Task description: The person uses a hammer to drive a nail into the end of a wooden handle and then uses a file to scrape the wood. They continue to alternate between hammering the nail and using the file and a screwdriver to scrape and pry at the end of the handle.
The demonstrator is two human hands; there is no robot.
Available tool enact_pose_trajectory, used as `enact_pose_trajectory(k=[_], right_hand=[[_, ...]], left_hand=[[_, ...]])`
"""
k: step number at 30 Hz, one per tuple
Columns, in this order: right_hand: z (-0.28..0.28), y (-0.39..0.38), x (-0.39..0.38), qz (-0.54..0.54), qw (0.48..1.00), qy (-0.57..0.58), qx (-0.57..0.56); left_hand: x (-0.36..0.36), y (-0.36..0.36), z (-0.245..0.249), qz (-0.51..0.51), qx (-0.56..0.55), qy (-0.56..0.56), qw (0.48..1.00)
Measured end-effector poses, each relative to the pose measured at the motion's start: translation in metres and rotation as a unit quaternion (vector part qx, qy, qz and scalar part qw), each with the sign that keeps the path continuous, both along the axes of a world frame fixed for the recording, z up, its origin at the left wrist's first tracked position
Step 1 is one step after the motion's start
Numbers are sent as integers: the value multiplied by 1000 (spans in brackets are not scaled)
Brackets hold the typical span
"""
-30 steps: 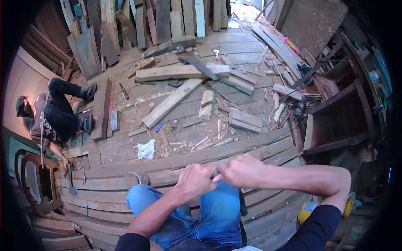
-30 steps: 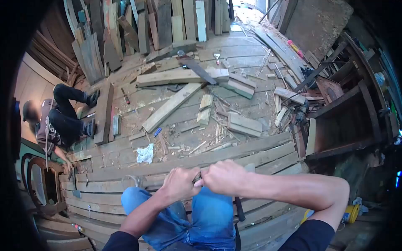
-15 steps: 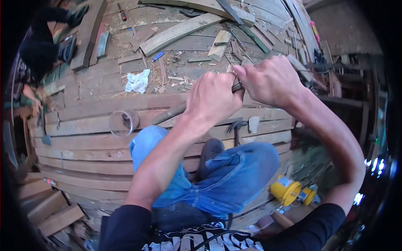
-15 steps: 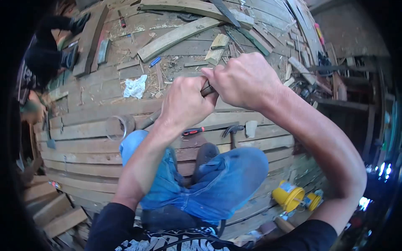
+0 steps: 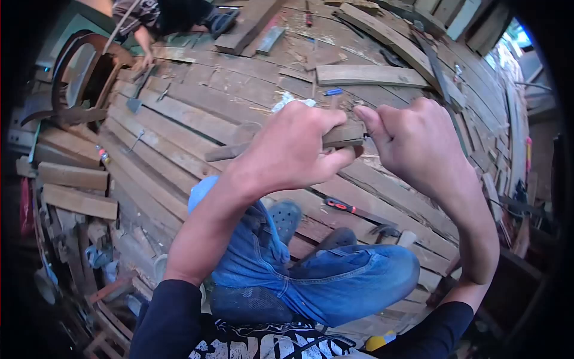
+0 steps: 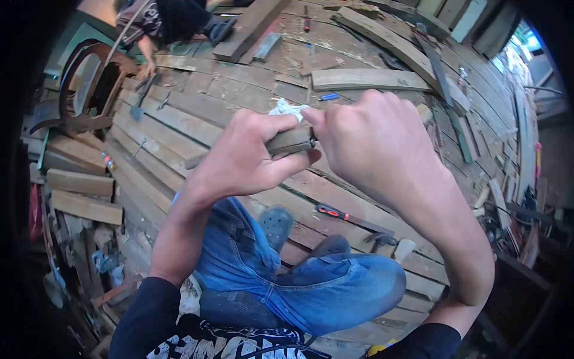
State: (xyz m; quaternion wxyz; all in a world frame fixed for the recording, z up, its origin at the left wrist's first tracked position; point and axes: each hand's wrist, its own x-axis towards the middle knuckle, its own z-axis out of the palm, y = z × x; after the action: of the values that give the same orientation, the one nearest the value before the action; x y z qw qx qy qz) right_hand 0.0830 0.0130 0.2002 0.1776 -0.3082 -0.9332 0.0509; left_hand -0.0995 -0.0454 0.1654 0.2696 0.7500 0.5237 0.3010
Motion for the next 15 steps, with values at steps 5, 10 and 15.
enact_pose_trajectory(k=[5, 10, 15], right_hand=[[-15, -10, 2, 6, 994, 72, -81], [-43, -20, 11, 30, 997, 64, 9], [-78, -20, 22, 65, 989, 48, 127]], left_hand=[[-10, -22, 11, 14, -43, 126, 991], [-9, -17, 4, -38, -199, 78, 976], [0, -2, -7, -75, -301, 90, 946]])
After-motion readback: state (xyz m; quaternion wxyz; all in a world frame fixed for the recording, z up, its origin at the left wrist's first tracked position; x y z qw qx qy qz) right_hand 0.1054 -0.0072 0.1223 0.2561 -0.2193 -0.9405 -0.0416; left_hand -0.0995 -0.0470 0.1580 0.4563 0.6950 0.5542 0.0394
